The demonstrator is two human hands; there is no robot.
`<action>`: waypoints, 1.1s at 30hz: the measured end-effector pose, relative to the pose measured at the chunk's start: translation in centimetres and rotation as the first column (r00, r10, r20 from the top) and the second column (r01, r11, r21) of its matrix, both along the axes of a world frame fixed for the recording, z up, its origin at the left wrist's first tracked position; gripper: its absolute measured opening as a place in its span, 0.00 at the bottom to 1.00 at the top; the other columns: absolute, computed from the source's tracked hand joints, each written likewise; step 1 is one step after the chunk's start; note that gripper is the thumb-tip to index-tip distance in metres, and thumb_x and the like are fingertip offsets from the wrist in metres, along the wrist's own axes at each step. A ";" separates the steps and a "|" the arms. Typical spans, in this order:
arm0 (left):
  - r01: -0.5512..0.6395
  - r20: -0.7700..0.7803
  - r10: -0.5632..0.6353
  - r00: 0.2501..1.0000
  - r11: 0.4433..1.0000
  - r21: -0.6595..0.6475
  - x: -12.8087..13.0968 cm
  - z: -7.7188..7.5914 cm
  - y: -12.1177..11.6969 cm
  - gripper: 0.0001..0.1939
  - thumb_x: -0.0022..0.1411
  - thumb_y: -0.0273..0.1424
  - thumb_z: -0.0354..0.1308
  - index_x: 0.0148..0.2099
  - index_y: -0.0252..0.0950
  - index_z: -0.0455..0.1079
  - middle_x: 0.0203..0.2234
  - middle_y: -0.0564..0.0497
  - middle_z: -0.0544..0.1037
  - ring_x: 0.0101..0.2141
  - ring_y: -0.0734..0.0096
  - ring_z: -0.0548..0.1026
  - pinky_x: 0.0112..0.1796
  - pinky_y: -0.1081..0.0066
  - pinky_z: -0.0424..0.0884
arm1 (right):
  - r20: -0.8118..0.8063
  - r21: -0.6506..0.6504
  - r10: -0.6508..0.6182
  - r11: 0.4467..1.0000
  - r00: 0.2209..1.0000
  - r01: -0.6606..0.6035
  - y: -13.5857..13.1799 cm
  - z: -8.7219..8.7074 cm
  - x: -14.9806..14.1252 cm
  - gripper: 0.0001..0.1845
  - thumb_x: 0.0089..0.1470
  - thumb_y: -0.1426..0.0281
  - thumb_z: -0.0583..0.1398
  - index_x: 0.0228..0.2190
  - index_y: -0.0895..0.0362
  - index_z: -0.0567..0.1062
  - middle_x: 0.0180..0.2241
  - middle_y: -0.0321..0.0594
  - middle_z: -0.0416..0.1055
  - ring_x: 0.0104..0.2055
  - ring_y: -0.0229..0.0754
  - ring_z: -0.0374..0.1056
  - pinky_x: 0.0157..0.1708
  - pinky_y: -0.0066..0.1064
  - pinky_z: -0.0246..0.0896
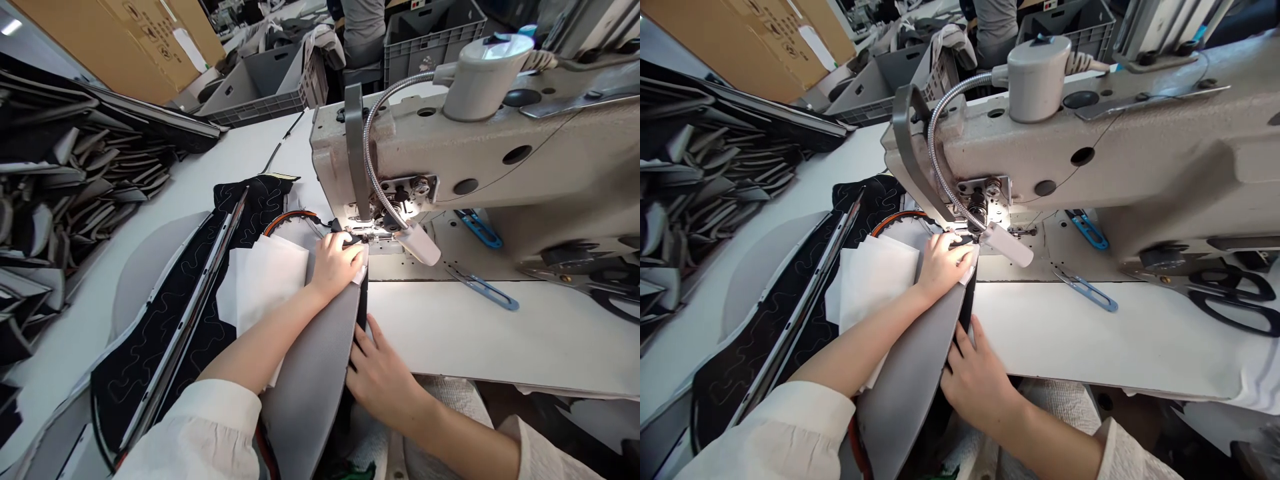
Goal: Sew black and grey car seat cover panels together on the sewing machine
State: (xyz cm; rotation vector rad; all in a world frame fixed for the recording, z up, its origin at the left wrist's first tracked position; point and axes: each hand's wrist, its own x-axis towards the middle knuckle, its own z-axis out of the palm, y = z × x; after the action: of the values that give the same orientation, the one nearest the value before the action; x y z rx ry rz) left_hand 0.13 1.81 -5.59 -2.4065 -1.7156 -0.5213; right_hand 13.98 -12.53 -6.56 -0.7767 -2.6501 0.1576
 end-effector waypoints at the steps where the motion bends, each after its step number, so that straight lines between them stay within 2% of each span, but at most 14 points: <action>1: -0.006 -0.063 0.007 0.998 1.000 0.013 0.2 0.4 -0.3 0.10 0.61 0.29 0.52 0.36 0.40 0.75 0.40 0.45 0.68 0.43 0.59 0.64 0.42 0.61 0.60 | -0.007 0.016 0.009 1.000 1.000 -0.009 -0.4 -0.1 -0.2 0.14 0.56 0.70 0.56 0.43 0.59 0.75 0.50 0.52 0.66 0.57 0.63 0.54 0.55 0.62 0.47; 4: 0.006 -0.212 -0.016 0.977 0.999 -0.052 0.8 1.9 -2.2 0.11 0.61 0.28 0.49 0.36 0.38 0.73 0.40 0.43 0.69 0.41 0.56 0.65 0.39 0.60 0.60 | -0.042 0.047 0.027 0.999 0.999 -0.025 -1.6 -0.5 -0.7 0.13 0.56 0.71 0.56 0.42 0.58 0.76 0.48 0.50 0.68 0.55 0.61 0.56 0.55 0.65 0.45; 6: 0.017 -0.248 -0.059 0.967 0.986 -0.168 1.0 2.9 -3.9 0.11 0.62 0.32 0.49 0.42 0.38 0.71 0.36 0.43 0.70 0.39 0.56 0.66 0.36 0.62 0.61 | -0.063 0.049 0.027 0.999 0.998 -0.023 -2.1 -0.7 -0.9 0.12 0.55 0.72 0.56 0.40 0.57 0.76 0.46 0.49 0.68 0.54 0.59 0.57 0.55 0.65 0.45; 7: 0.014 -0.246 -0.078 0.966 0.968 -0.251 1.0 3.3 -4.7 0.15 0.61 0.36 0.50 0.48 0.37 0.69 0.35 0.43 0.71 0.38 0.57 0.68 0.34 0.64 0.62 | -0.068 0.046 0.026 0.999 0.997 -0.023 -2.2 -0.7 -1.0 0.11 0.55 0.72 0.56 0.39 0.57 0.77 0.45 0.49 0.69 0.54 0.59 0.58 0.55 0.65 0.44; 9: -0.008 -0.216 -0.097 0.971 0.898 -0.439 0.7 4.2 -5.9 0.29 0.58 0.42 0.53 0.59 0.37 0.58 0.37 0.44 0.73 0.35 0.58 0.70 0.31 0.66 0.62 | -0.067 0.037 0.033 0.999 0.997 -0.031 -2.3 -0.7 -0.9 0.10 0.55 0.72 0.56 0.38 0.57 0.77 0.45 0.48 0.69 0.54 0.59 0.58 0.55 0.66 0.43; 11: -0.024 -0.169 -0.097 0.981 0.804 -0.594 0.3 5.0 -6.5 0.39 0.55 0.43 0.54 0.65 0.37 0.48 0.40 0.45 0.74 0.33 0.59 0.73 0.28 0.69 0.62 | -0.061 0.035 0.036 0.999 0.998 -0.034 -2.2 -0.6 -0.8 0.10 0.55 0.72 0.56 0.37 0.57 0.77 0.46 0.48 0.69 0.54 0.59 0.57 0.56 0.66 0.41; 13: -0.015 -0.127 -0.098 0.987 0.731 -0.683 -0.2 5.4 -6.5 0.40 0.55 0.38 0.53 0.66 0.37 0.43 0.36 0.47 0.76 0.31 0.61 0.74 0.25 0.71 0.61 | -0.043 0.042 0.039 0.998 0.998 -0.037 -2.2 -0.3 -0.7 0.10 0.55 0.72 0.56 0.36 0.58 0.77 0.47 0.48 0.68 0.55 0.59 0.56 0.56 0.66 0.41; 16: 0.000 -0.073 -0.078 0.994 0.681 -0.732 -0.5 5.6 -6.2 0.39 0.54 0.30 0.48 0.67 0.35 0.41 0.24 0.52 0.75 0.23 0.65 0.72 0.21 0.73 0.57 | -0.012 0.052 0.049 0.997 0.999 -0.048 -2.3 -0.1 -0.6 0.11 0.55 0.72 0.55 0.38 0.59 0.76 0.48 0.50 0.67 0.57 0.60 0.54 0.56 0.64 0.44; 18: 0.003 -0.053 -0.061 0.997 0.681 -0.732 -0.3 5.3 -6.2 0.39 0.53 0.26 0.46 0.67 0.34 0.41 0.21 0.53 0.74 0.20 0.67 0.70 0.20 0.73 0.55 | -0.006 0.054 0.050 0.997 0.999 -0.049 -2.4 -0.2 -0.5 0.13 0.56 0.72 0.55 0.41 0.59 0.75 0.48 0.50 0.68 0.57 0.60 0.54 0.55 0.62 0.46; 21: -0.010 -0.058 -0.045 0.997 0.696 -0.718 0.3 4.9 -5.8 0.39 0.53 0.25 0.45 0.67 0.33 0.41 0.21 0.51 0.75 0.19 0.67 0.70 0.21 0.73 0.56 | -0.024 0.064 0.041 0.997 0.999 -0.039 -2.1 -0.5 -0.2 0.15 0.56 0.72 0.54 0.45 0.61 0.73 0.48 0.50 0.67 0.57 0.60 0.54 0.55 0.59 0.50; 27: -0.010 -0.044 -0.029 0.999 0.721 -0.693 1.7 4.6 -3.0 0.37 0.53 0.25 0.44 0.66 0.31 0.44 0.30 0.45 0.78 0.27 0.62 0.74 0.23 0.72 0.59 | -0.010 0.036 0.070 0.997 0.997 -0.070 0.5 -0.5 1.3 0.16 0.56 0.74 0.53 0.46 0.61 0.71 0.50 0.50 0.66 0.58 0.57 0.54 0.56 0.54 0.52; 31: -0.035 -0.043 0.008 0.999 0.741 -0.670 2.3 4.5 -1.8 0.36 0.53 0.25 0.43 0.66 0.28 0.45 0.36 0.42 0.78 0.30 0.63 0.74 0.24 0.72 0.60 | 0.036 0.042 0.108 0.993 0.993 -0.110 1.8 -0.1 1.8 0.14 0.57 0.73 0.53 0.45 0.62 0.72 0.49 0.52 0.67 0.58 0.56 0.54 0.56 0.57 0.49; 33: -0.049 -0.058 0.013 0.998 0.738 -0.673 2.3 4.5 -2.1 0.37 0.53 0.26 0.44 0.66 0.28 0.44 0.34 0.42 0.78 0.29 0.62 0.74 0.24 0.72 0.61 | 0.053 0.042 0.118 0.992 0.992 -0.120 1.7 -0.2 1.7 0.13 0.57 0.72 0.53 0.42 0.62 0.73 0.49 0.54 0.66 0.58 0.58 0.54 0.55 0.61 0.47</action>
State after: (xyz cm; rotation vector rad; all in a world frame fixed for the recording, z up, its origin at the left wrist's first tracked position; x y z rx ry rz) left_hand 2.38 -0.26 -1.05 -2.7839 -2.2020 0.2384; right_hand 15.71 -10.79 -6.75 -0.6154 -2.7384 0.1103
